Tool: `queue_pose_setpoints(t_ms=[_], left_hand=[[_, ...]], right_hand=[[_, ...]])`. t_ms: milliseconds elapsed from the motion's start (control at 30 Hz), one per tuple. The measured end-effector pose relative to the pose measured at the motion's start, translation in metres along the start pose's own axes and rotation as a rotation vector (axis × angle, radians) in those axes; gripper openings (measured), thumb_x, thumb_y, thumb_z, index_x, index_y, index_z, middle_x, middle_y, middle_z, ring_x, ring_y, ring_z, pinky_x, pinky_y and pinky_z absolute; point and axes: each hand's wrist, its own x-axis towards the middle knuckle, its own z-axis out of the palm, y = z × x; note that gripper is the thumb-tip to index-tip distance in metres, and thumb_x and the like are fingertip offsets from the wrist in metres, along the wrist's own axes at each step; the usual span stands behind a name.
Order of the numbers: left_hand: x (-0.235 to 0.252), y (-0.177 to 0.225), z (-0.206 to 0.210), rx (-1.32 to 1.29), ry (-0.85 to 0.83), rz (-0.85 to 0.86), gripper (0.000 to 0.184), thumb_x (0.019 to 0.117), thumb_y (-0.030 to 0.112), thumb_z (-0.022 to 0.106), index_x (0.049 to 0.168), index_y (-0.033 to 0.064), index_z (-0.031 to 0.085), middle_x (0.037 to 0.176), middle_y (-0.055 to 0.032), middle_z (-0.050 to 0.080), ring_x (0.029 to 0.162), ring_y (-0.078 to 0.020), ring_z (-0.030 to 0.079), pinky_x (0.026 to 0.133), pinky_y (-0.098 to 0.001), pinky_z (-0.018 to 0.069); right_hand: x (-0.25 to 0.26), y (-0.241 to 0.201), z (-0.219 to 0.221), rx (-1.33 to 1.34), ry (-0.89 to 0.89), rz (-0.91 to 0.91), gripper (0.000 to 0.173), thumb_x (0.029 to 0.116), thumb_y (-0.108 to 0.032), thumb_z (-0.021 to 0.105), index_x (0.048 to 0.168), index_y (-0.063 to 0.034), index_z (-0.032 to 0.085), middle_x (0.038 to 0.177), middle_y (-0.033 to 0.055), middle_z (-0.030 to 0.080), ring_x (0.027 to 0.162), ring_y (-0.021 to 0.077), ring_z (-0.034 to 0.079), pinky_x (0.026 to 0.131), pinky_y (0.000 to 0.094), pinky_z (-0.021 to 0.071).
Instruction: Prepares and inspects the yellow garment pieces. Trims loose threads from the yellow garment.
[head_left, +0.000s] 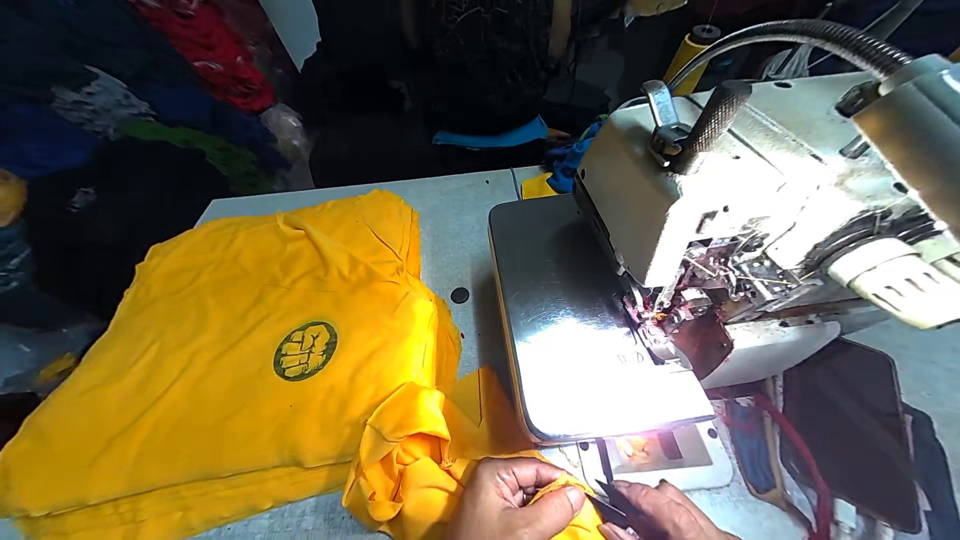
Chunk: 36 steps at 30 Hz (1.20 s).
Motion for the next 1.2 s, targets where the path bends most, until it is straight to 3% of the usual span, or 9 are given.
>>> queue_pose_setpoints(t_ms=[800,1200], left_hand=[[0.002,-0.002,-0.004,-0.012,-0.042,-0.025,0.018,0.0932,0.007,0.066,0.076,0.0084,0.071,0.062,0.0076,0.063,0.056,0.0024,0.057,0.054,-0.0172,0.0474],[0.002,0.0,-0.007,-0.045,-0.092,-0.01,0.017,0.0968,0.007,0.063,0.084,0.0064,0.073,0.07,0.0073,0.068,0.064,0.0022,0.062,0.061,-0.0182,0.0518]], right_hand=[[0.0,0.005,0.005,-0.003,0.044,-0.049,0.028,0.0994,-0.019,0.067,0.114,0.0057,0.067,0.083,0.0185,0.066,0.07,0.0203,0.064,0.062,0.0274,0.0544],[0.005,0.012,0.012,-0.083,0.088,-0.185,0.024,0.1014,-0.016,0.063,0.112,0.0053,0.068,0.085,0.0173,0.07,0.078,0.0205,0.069,0.072,0.0254,0.0565]])
